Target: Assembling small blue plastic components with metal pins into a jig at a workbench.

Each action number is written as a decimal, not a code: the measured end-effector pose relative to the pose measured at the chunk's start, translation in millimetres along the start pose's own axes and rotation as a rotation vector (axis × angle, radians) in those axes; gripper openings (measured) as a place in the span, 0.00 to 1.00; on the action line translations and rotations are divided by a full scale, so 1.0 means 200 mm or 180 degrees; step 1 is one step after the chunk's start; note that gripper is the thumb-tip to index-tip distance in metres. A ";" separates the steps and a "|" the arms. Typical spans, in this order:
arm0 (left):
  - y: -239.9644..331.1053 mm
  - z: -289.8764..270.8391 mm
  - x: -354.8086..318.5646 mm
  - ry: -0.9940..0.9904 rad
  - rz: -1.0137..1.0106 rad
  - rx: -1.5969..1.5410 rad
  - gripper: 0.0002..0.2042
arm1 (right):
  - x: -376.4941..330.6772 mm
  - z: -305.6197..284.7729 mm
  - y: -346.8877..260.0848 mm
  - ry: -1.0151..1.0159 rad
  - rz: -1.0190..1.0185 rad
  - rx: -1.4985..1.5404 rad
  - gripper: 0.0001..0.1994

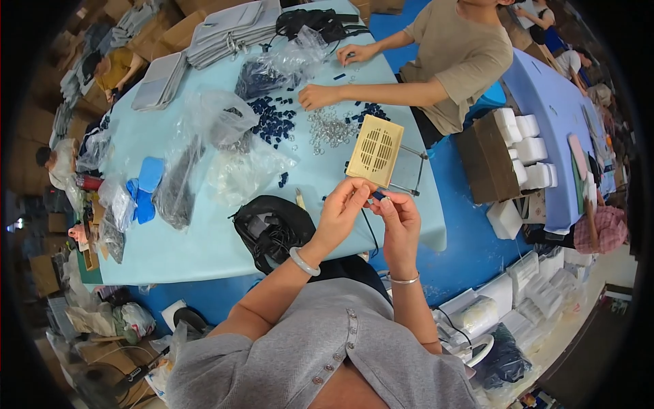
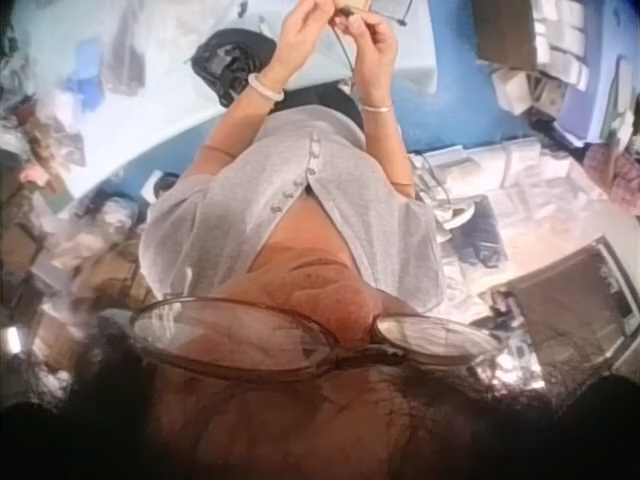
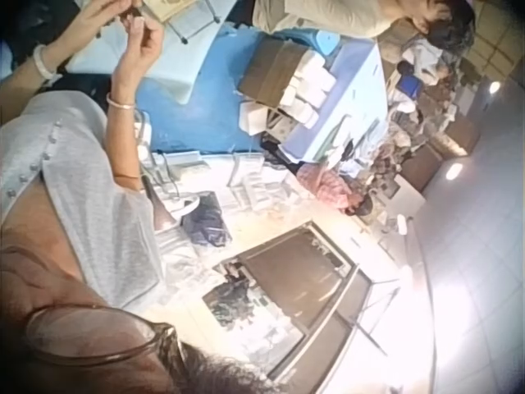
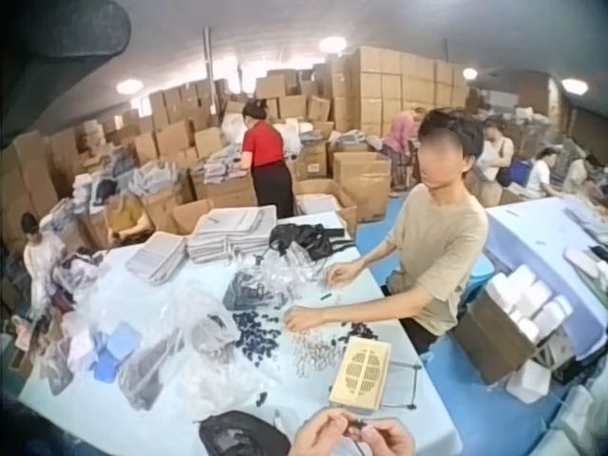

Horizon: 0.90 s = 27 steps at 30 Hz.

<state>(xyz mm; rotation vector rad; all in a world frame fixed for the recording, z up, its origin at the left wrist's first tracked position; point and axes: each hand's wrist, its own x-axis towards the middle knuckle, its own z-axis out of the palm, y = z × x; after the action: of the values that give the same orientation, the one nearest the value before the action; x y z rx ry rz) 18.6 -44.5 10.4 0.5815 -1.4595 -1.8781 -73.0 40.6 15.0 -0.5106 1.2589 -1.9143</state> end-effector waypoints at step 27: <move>-0.08 0.04 -0.02 0.0044 0.0008 0.0147 0.03 | -0.03 -0.08 0.00 0.0060 -0.0310 -0.0869 0.07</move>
<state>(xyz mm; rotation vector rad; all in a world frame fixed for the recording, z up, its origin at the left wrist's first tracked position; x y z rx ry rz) 12.3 -33.2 -3.2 0.6129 -1.4973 -1.8392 -80.0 54.5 9.3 -0.7065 1.5434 -1.8386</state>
